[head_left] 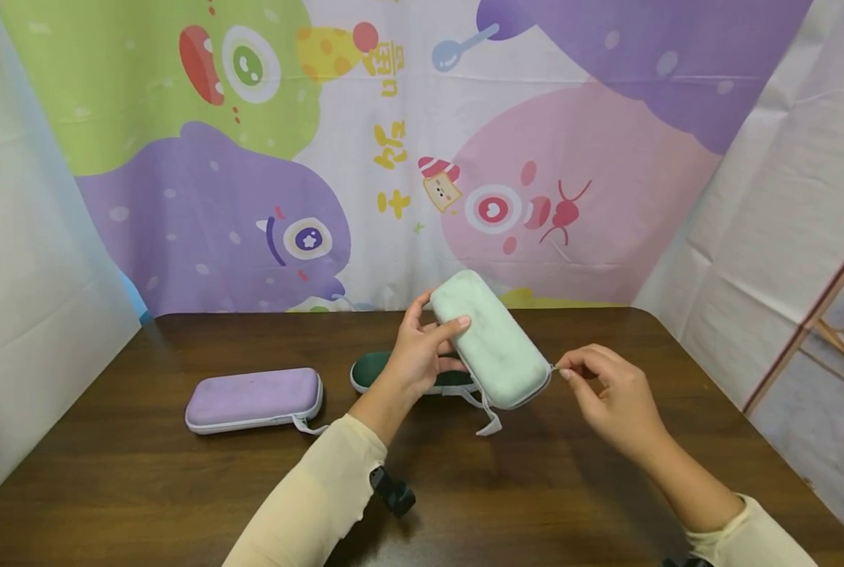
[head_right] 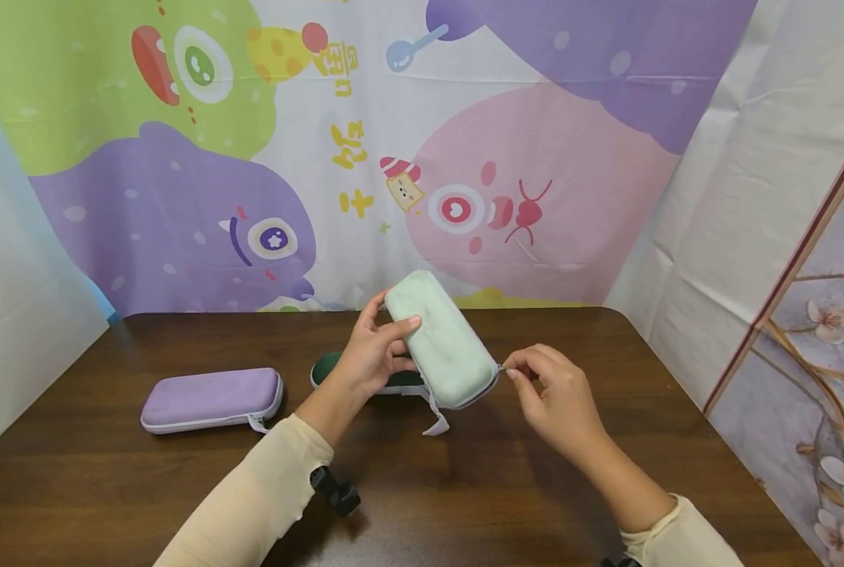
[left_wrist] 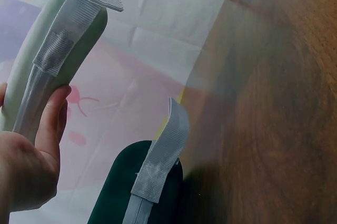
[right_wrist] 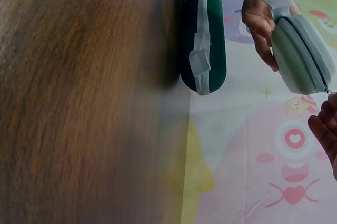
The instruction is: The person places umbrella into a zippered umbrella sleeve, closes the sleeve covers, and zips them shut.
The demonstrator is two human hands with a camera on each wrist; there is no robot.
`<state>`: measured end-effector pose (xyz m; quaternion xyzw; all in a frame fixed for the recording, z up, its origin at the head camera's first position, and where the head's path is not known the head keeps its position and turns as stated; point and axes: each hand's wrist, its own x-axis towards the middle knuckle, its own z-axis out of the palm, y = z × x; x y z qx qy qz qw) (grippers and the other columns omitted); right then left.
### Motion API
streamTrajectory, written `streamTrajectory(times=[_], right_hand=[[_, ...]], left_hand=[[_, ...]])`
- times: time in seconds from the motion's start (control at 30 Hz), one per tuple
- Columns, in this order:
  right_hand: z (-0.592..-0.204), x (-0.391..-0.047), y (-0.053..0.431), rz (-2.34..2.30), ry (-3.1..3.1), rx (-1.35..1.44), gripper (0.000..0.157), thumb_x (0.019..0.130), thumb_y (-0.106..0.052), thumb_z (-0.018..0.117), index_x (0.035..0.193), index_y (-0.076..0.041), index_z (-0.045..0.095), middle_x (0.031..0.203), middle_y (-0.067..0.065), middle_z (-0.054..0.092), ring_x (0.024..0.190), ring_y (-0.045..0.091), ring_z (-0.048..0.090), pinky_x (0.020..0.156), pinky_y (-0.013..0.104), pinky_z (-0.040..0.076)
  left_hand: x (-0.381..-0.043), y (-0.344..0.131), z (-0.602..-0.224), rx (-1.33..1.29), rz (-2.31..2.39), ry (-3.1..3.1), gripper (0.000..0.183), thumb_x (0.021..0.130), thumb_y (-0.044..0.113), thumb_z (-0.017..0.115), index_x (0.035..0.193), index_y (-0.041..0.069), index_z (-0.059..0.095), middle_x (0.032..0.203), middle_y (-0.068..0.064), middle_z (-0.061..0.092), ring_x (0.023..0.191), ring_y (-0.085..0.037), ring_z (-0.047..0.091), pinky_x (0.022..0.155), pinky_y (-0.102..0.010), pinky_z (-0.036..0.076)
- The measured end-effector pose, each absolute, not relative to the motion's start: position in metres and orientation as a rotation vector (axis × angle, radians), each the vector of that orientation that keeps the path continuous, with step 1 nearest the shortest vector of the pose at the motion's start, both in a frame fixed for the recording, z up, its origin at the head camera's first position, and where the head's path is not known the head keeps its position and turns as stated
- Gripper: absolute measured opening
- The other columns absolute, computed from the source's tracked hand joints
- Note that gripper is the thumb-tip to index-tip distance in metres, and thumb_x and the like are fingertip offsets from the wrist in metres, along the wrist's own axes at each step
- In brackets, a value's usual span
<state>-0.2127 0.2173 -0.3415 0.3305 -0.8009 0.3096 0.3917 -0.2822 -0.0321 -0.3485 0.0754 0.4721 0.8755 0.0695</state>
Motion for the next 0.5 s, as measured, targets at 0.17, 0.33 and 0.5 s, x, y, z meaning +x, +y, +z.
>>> streamTrajectory(times=[0.17, 0.33, 0.5], right_hand=[[-0.3417, -0.2121, 0.2169, 0.793, -2.051, 0.835, 0.027, 0.071, 0.016, 0.075, 0.083, -0.007, 0.067, 0.078, -0.004, 0.061, 0.07, 0.007, 0.051, 0.049, 0.014, 0.041], [-0.3421, -0.2112, 0.2171, 0.792, -2.06, 0.852, 0.024, 0.073, 0.014, 0.075, 0.084, -0.006, 0.068, 0.079, -0.003, 0.062, 0.071, 0.007, 0.052, 0.05, 0.014, 0.042], [-0.3423, -0.2097, 0.2158, 0.786, -2.067, 0.85, 0.023, 0.074, 0.014, 0.074, 0.085, -0.006, 0.068, 0.079, -0.004, 0.062, 0.071, 0.007, 0.053, 0.05, 0.014, 0.044]], left_hand=[[-0.2836, -0.0327, -0.3505, 0.176, 2.679, 1.411, 0.062, 0.084, 0.002, 0.073, 0.134, 0.027, 0.045, 0.093, -0.012, 0.067, 0.068, -0.028, 0.069, 0.048, -0.04, 0.056], [-0.2822, -0.0305, -0.3507, 0.1, 2.732, 1.403, 0.063, 0.083, 0.004, 0.074, 0.133, 0.027, 0.043, 0.093, -0.014, 0.064, 0.064, -0.027, 0.069, 0.048, -0.04, 0.056], [-0.281, -0.0276, -0.3515, 0.024, 2.77, 1.378, 0.065, 0.083, 0.005, 0.075, 0.133, 0.027, 0.042, 0.093, -0.016, 0.065, 0.064, -0.027, 0.069, 0.049, -0.041, 0.056]])
